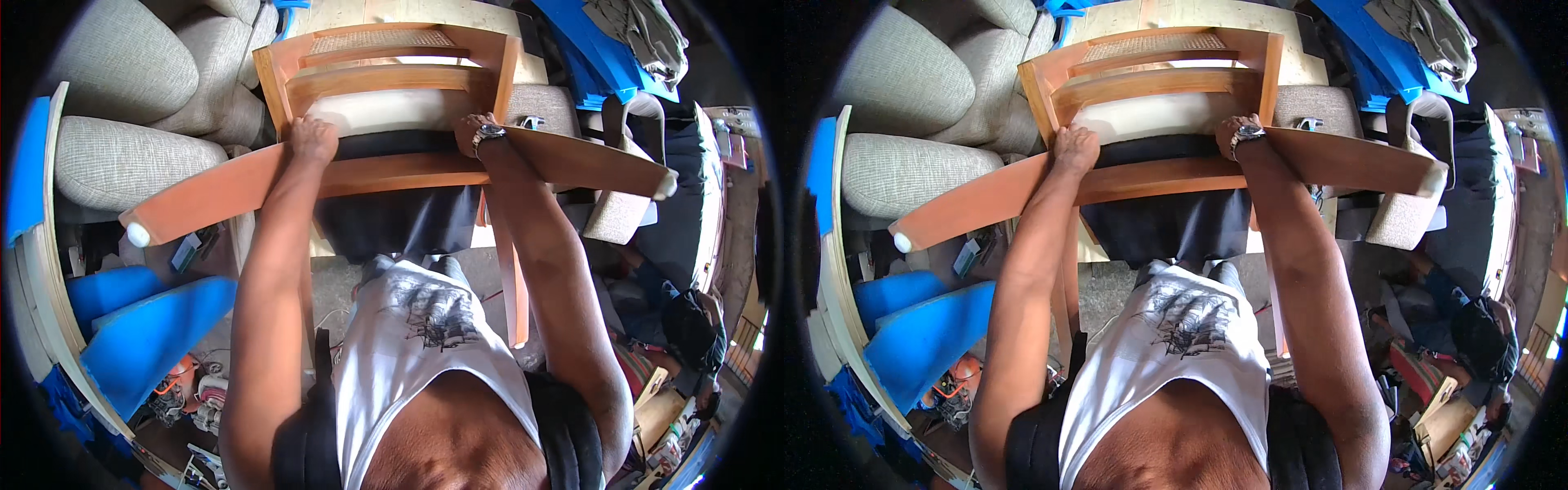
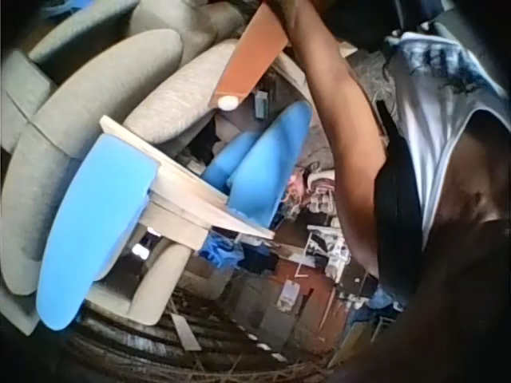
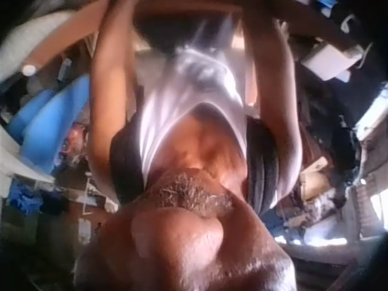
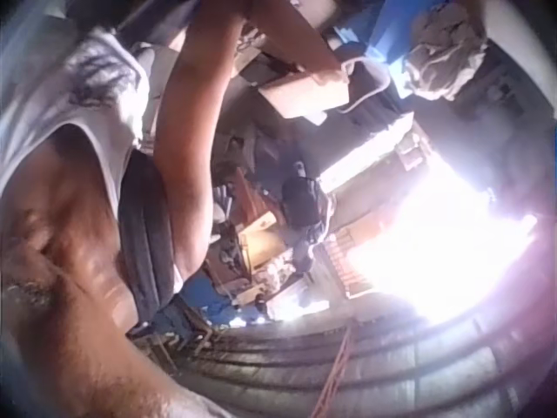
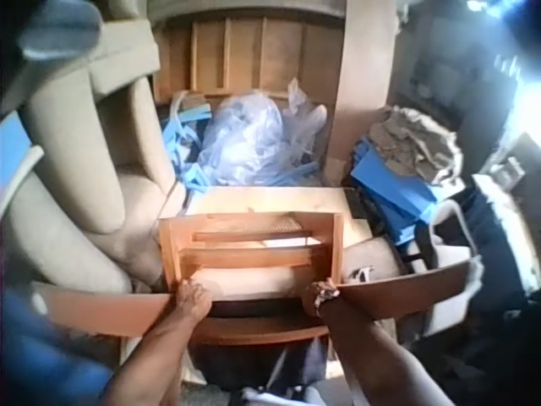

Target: Upholstering a wooden chair frame with black fabric using a pneumatic staple gun and scissors.

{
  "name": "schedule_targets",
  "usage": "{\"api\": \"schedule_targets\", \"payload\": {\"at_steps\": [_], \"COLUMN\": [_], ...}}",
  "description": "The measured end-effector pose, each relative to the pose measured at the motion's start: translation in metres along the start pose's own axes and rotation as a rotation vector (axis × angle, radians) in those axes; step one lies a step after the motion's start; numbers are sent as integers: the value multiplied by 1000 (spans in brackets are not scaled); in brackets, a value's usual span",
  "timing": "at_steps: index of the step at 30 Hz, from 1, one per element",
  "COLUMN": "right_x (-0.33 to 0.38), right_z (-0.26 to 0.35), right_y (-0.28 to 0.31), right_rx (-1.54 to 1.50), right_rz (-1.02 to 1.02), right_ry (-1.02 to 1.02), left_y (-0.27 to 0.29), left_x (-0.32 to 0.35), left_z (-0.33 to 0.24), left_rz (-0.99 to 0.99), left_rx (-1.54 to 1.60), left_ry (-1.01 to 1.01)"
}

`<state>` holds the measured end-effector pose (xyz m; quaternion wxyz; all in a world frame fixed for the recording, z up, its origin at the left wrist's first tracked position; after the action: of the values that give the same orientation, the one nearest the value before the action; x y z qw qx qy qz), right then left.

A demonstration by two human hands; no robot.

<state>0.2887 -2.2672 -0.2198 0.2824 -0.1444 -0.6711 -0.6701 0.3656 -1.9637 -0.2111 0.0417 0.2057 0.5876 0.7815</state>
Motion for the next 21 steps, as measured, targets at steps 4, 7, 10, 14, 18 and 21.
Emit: {"api": "schedule_targets", "payload": {"at_steps": [4, 7, 10, 14, 18, 21], "right_x": [-8, 1, -1, -7, -9, -5], "right_z": [-13, -7, -21, -28, -43, -39], "right_y": [0, 32, 51, 55, 38, 44], "right_rx": [212, 267, 197, 39, -87, -216], "right_rz": [20, -88, -234, -307, -566, -592], "right_ry": [8, -124, -225, -429, -555, -577], "left_y": [25, 36, 54, 70, 84, 64], "left_x": [0, -3, -14, -18, -35, -32], "left_z": [5, 16, 26, 28, 33, 40], "left_rz": [-3, 28, -12, -193, -267, -422], "left_rx": [-28, -75, -91, -95, -145, -206], "left_ry": [102, 277, 355, 342, 336, 293]}}
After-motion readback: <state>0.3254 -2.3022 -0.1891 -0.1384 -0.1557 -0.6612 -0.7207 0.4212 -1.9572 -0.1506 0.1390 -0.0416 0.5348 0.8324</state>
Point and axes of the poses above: each hand's wrist, its own x-axis away from the middle knuckle, its own y-axis out of the back of the hand, z = x × y, the point moved 2 cm from there along -x, towards the middle knuckle, and after that the axes turned 11 degrees about y, right-handed, at the moved point
